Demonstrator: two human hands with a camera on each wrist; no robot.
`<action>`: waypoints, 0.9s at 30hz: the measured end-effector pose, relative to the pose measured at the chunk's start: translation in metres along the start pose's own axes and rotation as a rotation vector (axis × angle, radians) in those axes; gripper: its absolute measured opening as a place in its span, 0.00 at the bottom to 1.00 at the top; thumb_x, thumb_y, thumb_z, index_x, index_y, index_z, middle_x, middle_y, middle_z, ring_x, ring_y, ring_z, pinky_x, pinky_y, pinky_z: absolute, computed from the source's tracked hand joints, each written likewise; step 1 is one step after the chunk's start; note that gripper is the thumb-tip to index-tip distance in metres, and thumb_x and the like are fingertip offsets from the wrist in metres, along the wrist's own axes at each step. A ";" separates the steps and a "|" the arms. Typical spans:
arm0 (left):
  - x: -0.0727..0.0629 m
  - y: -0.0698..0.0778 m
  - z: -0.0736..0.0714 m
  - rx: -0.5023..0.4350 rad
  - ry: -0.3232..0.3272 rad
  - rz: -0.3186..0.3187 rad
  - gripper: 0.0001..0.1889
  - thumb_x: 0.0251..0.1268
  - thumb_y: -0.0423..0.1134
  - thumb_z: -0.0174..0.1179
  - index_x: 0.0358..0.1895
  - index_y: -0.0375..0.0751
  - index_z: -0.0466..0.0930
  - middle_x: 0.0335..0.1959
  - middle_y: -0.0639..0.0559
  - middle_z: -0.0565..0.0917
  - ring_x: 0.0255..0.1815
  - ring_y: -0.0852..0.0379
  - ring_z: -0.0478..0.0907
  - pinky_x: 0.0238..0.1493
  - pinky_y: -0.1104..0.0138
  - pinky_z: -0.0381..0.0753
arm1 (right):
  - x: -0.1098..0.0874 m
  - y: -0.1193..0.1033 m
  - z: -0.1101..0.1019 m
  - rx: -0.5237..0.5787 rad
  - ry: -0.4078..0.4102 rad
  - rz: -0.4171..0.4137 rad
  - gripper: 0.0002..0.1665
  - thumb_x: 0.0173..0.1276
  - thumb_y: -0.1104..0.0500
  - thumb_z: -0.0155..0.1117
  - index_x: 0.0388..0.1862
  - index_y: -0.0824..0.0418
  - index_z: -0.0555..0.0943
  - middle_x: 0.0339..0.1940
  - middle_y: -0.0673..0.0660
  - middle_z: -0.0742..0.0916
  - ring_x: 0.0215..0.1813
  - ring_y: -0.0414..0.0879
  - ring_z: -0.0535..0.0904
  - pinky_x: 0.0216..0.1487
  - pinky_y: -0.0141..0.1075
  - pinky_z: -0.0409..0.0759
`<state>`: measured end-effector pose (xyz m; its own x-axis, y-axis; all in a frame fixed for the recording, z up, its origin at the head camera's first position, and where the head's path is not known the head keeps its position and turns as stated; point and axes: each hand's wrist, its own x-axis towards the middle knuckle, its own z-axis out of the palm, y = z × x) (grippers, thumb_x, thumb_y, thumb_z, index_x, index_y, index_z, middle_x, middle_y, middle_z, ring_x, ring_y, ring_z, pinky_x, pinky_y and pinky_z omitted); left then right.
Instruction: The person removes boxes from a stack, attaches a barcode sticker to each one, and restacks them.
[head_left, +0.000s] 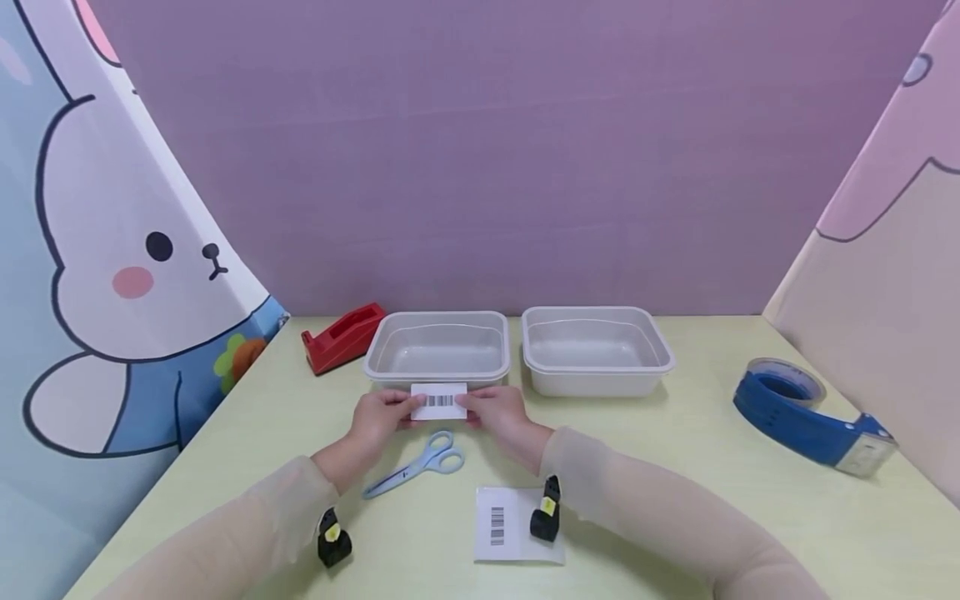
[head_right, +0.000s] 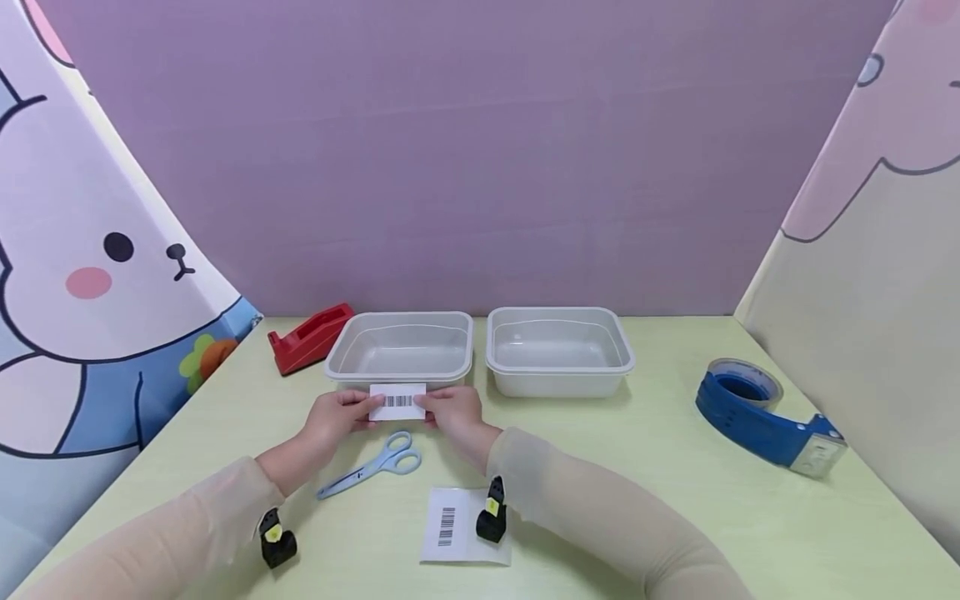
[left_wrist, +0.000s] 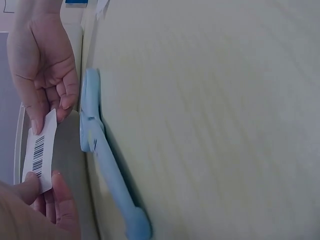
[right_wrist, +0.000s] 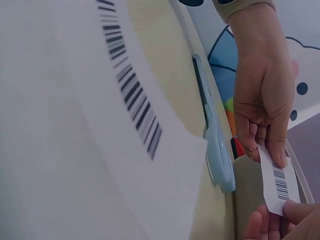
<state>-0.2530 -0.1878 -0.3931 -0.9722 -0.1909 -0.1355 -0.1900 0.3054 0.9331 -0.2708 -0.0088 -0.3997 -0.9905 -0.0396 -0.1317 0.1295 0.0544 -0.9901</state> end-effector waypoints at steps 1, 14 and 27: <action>0.001 -0.001 -0.001 0.000 0.001 -0.004 0.15 0.66 0.40 0.62 0.50 0.33 0.82 0.47 0.39 0.84 0.33 0.60 0.82 0.41 0.69 0.86 | 0.000 0.001 0.002 -0.001 0.008 -0.002 0.14 0.60 0.65 0.70 0.41 0.74 0.84 0.31 0.63 0.89 0.23 0.38 0.79 0.29 0.30 0.84; 0.012 -0.004 -0.003 -0.051 0.008 -0.007 0.16 0.67 0.41 0.61 0.49 0.32 0.82 0.46 0.40 0.84 0.32 0.60 0.81 0.39 0.70 0.86 | 0.005 0.003 0.012 0.035 0.078 0.017 0.13 0.60 0.61 0.71 0.41 0.68 0.85 0.27 0.57 0.88 0.23 0.40 0.79 0.28 0.31 0.83; 0.014 -0.004 -0.001 -0.097 0.043 -0.027 0.19 0.65 0.44 0.63 0.49 0.30 0.82 0.41 0.42 0.85 0.27 0.62 0.81 0.34 0.72 0.85 | 0.007 0.007 0.018 0.172 0.122 0.056 0.15 0.59 0.58 0.72 0.41 0.67 0.84 0.23 0.56 0.87 0.19 0.41 0.78 0.23 0.30 0.82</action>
<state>-0.2653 -0.1925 -0.3984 -0.9599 -0.2379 -0.1485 -0.1997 0.2080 0.9575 -0.2760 -0.0264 -0.4081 -0.9784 0.0805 -0.1902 0.1801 -0.1181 -0.9765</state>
